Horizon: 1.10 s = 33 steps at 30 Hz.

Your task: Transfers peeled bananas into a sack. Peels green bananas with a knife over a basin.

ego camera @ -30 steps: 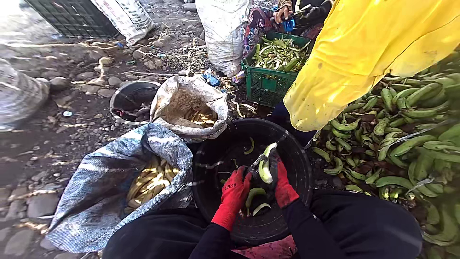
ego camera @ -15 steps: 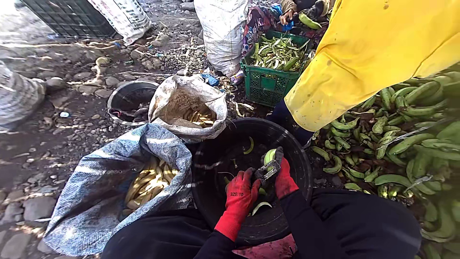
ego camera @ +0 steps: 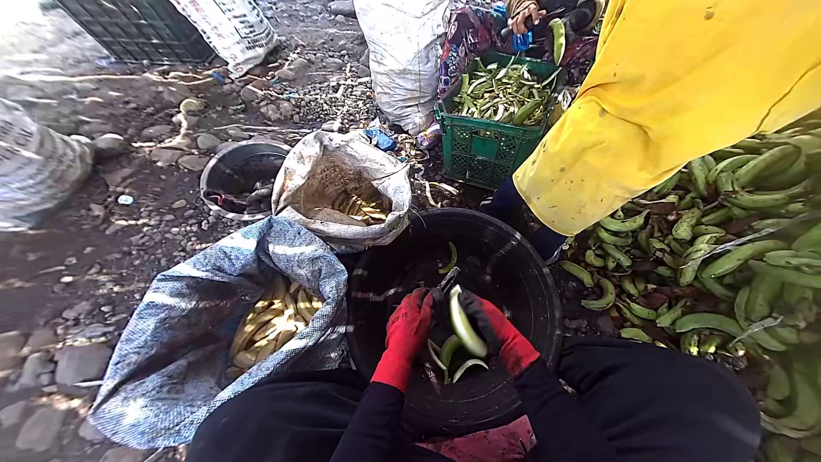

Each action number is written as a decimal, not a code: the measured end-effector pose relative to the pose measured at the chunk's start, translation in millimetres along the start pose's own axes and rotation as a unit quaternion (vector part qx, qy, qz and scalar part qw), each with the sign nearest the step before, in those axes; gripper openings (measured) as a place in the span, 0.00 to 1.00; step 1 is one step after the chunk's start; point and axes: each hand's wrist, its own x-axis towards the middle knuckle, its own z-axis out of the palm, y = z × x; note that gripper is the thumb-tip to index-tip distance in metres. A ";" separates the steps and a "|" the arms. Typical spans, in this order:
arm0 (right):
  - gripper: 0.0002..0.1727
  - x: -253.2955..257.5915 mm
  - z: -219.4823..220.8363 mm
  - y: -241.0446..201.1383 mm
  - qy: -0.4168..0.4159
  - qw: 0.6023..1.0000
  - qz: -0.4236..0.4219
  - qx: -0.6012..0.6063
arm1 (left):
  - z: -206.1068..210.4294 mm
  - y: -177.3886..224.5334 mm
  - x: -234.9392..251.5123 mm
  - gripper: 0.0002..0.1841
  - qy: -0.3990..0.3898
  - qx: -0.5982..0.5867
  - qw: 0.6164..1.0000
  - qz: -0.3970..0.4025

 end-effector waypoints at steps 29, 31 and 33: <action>0.25 -10.1 -6.8 -3.7 -0.040 0.991 -0.098 -0.078 | 19.8 -2.4 -0.9 0.25 0.016 -0.036 0.998 -0.048; 0.26 -3.6 -9.1 -0.7 0.031 0.998 -0.041 0.027 | 18.9 0.2 -3.4 0.24 0.002 -0.035 0.999 -0.011; 0.28 9.5 -16.2 0.5 0.089 0.972 0.032 0.214 | 20.8 4.1 -12.2 0.24 -0.014 -0.031 0.997 0.075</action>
